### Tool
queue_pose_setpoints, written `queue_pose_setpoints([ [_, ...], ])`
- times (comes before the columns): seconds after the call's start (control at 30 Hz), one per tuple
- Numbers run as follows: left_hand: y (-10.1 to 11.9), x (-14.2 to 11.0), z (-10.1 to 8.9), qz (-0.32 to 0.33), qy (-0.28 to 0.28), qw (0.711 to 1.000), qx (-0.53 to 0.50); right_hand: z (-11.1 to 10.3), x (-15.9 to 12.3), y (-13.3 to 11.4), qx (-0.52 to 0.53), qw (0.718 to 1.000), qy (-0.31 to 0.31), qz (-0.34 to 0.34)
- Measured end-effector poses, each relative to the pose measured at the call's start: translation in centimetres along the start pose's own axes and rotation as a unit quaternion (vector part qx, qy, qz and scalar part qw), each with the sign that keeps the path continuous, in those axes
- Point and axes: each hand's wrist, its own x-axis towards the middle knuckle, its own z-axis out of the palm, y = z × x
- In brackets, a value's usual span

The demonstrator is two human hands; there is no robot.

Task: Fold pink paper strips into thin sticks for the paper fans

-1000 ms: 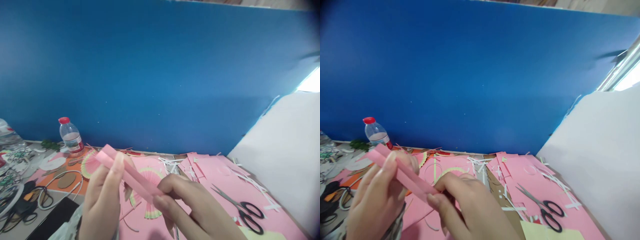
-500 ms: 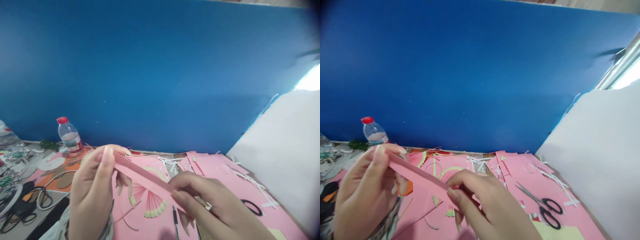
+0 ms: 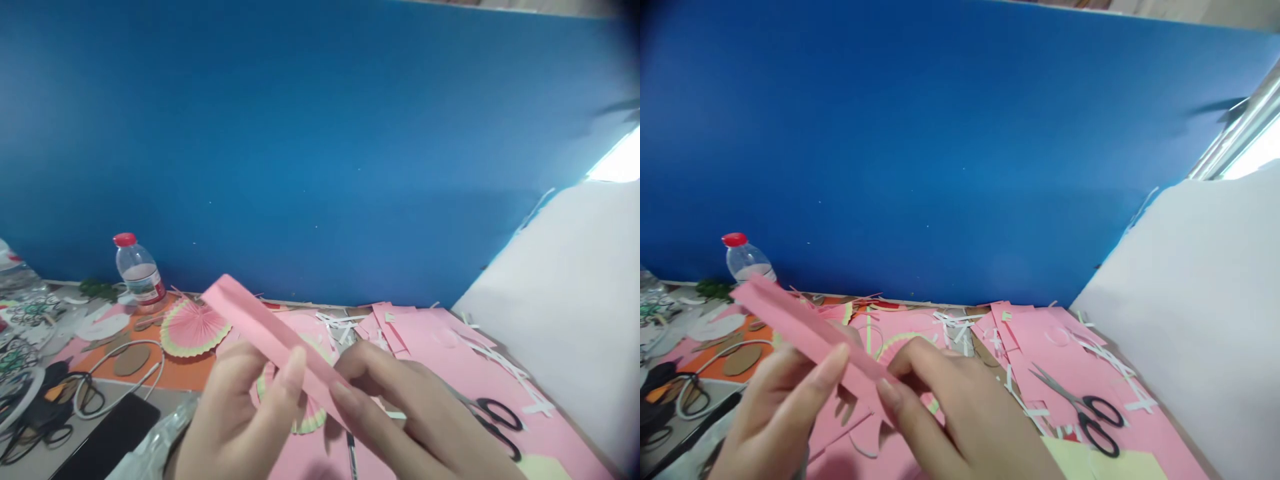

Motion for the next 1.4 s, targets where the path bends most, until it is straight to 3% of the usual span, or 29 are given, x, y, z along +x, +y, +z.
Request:
queue_pose_setpoints([
  [0.13,1.1,0.2,0.7,0.14,-0.038,0.985,0.095,0.8,0.5,0.3,-0.091,0.989,0.073,-0.09],
  [0.23,1.3,1.0,0.1,0.188,-0.093,0.973,0.098,0.9,0.5,0.4,-0.101,0.977,0.127,-0.135],
  [0.37,1.2,1.4,-0.6,0.215,-0.139,0.962,0.095,0.8,0.3,0.4,-0.099,0.981,0.104,-0.133],
  [0.53,1.5,1.2,-0.5,0.21,-0.125,0.959,0.145,0.7,0.5,0.2,-0.12,0.976,0.097,-0.155],
  [0.73,1.6,1.1,-0.2,0.209,-0.129,0.952,0.182,1.3,1.2,0.7,-0.197,0.933,0.165,-0.252],
  [0.83,1.7,0.9,-0.1,0.162,-0.105,0.963,0.188,1.9,1.3,1.1,-0.216,0.914,0.211,-0.27],
  [0.93,1.6,0.6,0.1,0.106,-0.117,0.978,0.139,2.0,1.1,0.9,-0.215,0.902,0.244,-0.284],
  [1.07,1.7,0.5,0.4,0.109,-0.099,0.983,0.114,1.3,0.4,0.1,-0.205,0.93,0.211,-0.218],
  [1.17,1.7,0.4,0.4,0.142,-0.128,0.976,0.101,0.9,0.2,-0.1,-0.178,0.947,0.204,-0.176],
  [1.23,1.5,0.1,0.2,0.146,-0.127,0.977,0.092,0.9,0.4,0.1,-0.17,0.952,0.182,-0.18],
  [1.33,1.1,-0.3,-0.1,0.13,-0.064,0.984,0.105,1.2,0.9,0.7,-0.172,0.942,0.185,-0.221],
  [1.4,1.1,-0.2,-0.2,0.139,-0.075,0.979,0.128,1.5,1.2,0.9,-0.182,0.935,0.195,-0.233],
])
